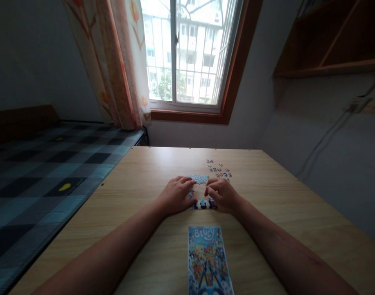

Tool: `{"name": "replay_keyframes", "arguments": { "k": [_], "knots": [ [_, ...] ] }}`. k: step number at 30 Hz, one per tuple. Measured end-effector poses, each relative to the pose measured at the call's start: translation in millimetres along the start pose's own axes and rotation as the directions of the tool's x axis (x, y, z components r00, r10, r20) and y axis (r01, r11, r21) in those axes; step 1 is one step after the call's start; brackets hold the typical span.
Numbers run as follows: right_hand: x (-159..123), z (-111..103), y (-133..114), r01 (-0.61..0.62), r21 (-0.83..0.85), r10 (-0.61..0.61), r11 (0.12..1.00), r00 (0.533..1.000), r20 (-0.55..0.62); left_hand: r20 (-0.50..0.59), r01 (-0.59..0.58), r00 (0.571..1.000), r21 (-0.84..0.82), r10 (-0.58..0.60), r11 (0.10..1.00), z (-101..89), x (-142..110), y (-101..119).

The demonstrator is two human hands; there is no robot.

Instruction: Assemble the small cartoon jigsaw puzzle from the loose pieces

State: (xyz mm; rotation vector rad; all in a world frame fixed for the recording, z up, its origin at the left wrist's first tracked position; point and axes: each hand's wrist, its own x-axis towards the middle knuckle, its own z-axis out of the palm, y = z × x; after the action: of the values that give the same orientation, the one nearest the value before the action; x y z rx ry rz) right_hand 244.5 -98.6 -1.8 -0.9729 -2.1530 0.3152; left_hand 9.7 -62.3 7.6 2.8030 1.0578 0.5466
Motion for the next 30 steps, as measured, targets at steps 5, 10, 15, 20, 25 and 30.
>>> {"name": "replay_keyframes", "arguments": {
  "k": [5,10,15,20,25,30],
  "knots": [
    [-1,-2,1,0.003,-0.145,-0.009,0.989,0.999,-0.041,-0.031,-0.030,0.999,-0.010,0.029,1.000,0.4,-1,-1],
    [-1,-23,10,-0.076,-0.330,-0.040,0.941,0.942,-0.332,-0.107,0.081,0.991,0.001,-0.081,0.997,4.2,1,-8],
    [-18,-55,56,-0.452,-0.152,0.240,0.879,0.696,-0.677,-0.033,0.197,0.980,0.077,-0.195,0.977,9.9,2,-13],
    [-35,-67,103,-0.692,0.296,0.601,0.659,0.246,-0.761,0.068,0.230,0.969,0.097,-0.237,0.968,9.9,1,-10],
    [-32,-59,106,-0.701,0.255,0.639,0.665,0.358,-0.681,0.080,0.225,0.969,0.107,-0.234,0.969,11.2,0,-11],
    [-24,-48,89,-0.698,0.061,0.611,0.714,0.578,-0.541,0.068,0.200,0.976,0.112,-0.208,0.973,13.6,0,-16]
  ]
}}
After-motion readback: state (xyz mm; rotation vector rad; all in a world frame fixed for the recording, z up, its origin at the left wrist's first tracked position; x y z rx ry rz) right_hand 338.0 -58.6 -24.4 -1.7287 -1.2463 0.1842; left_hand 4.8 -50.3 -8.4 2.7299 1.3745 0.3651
